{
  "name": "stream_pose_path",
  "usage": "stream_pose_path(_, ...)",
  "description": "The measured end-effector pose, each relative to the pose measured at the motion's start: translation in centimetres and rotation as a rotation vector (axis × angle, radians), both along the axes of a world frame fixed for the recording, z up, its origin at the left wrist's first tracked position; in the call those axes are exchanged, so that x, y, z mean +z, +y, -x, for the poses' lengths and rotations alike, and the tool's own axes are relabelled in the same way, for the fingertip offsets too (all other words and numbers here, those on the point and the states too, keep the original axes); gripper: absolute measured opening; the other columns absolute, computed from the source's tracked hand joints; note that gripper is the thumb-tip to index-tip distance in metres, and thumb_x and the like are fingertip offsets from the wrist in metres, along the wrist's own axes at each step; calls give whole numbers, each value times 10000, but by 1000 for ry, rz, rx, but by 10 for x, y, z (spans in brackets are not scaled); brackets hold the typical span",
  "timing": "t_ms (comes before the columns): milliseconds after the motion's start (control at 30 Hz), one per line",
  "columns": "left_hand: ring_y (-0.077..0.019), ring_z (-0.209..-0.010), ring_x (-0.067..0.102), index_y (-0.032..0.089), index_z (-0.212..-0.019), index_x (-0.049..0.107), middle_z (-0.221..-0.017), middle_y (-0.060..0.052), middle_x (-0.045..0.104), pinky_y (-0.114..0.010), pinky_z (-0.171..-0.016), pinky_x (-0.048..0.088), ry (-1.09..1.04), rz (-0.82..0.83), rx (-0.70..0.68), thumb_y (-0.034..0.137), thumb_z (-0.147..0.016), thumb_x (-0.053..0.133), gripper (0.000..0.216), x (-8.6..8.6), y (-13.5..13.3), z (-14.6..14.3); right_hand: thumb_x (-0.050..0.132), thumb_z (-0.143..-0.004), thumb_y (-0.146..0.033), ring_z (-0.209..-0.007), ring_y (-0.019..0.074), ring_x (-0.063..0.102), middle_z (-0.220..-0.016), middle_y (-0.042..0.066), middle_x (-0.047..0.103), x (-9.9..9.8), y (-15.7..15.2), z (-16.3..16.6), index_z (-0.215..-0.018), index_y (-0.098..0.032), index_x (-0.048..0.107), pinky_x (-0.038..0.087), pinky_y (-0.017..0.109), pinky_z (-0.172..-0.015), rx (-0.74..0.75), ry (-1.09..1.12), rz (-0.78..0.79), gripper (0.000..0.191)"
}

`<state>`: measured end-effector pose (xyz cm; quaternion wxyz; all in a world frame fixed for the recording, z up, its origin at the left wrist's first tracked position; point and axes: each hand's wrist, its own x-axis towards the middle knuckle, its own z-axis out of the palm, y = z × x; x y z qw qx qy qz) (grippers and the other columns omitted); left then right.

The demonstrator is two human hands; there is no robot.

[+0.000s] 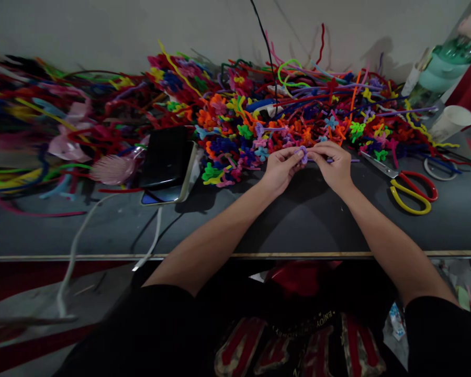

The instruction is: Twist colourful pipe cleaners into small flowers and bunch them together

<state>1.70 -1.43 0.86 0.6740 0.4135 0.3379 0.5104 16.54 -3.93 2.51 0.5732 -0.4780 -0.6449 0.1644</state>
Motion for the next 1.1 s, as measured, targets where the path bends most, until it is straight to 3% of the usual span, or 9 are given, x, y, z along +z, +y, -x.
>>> stream_pose_path(300,-80,-631,642,164,-809,760,-714,-2,730,-209,-658,545,-54,-14,21,391,-615,893,327,-3,-3,-4,667,-863,-493,-769,170,686,-793,34,733,0,-7,3,-782,-224,784,563,322,-730,-103,-90,-106,304)
stream_pose_path(467,-87,-627,652,163,-831,773,-726,-14,746,-211,-648,547,-23,-49,54,398,-593,902,359,-5,0,-3,707,-839,-456,-793,169,686,-804,35,737,0,-6,4,-774,-226,790,560,326,-783,-114,-52,-91,253)
stream_pose_path(533,-87,-620,651,165,-832,776,-724,-15,748,-211,-643,551,-9,-58,57,404,-578,909,374,-6,3,-1,735,-802,-488,-787,163,678,-814,33,740,-3,-1,1,-780,-229,795,553,322,-775,-23,35,-25,266)
stream_pose_path(667,-107,-659,677,168,-869,779,-761,-28,760,-237,-668,576,24,-110,1,412,-590,904,391,-8,9,4,773,-697,-602,-620,105,584,-760,15,725,-13,16,-11,-798,-223,801,493,267,-607,305,273,254,394)
stream_pose_path(767,-124,-690,693,154,-908,777,-789,-42,765,-266,-694,591,75,-195,-38,399,-630,883,386,-7,10,7,849,-598,-567,-583,77,534,-719,5,712,-19,25,-20,-746,-212,797,440,234,-555,458,379,379,388)
stream_pose_path(933,-132,-683,696,133,-918,778,-800,-55,765,-296,-719,603,173,-251,-69,358,-670,855,344,-2,5,8,897,-555,-471,-532,55,507,-650,-7,694,-18,25,-24,-677,-199,781,397,208,-505,525,432,457,320)
stream_pose_path(1100,-151,-699,711,129,-890,779,-795,-65,766,-306,-714,611,210,-291,-61,393,-649,867,368,2,2,10,933,-498,-388,-548,61,555,-642,-11,692,-17,23,-22,-706,-186,775,432,199,-523,517,458,513,331)
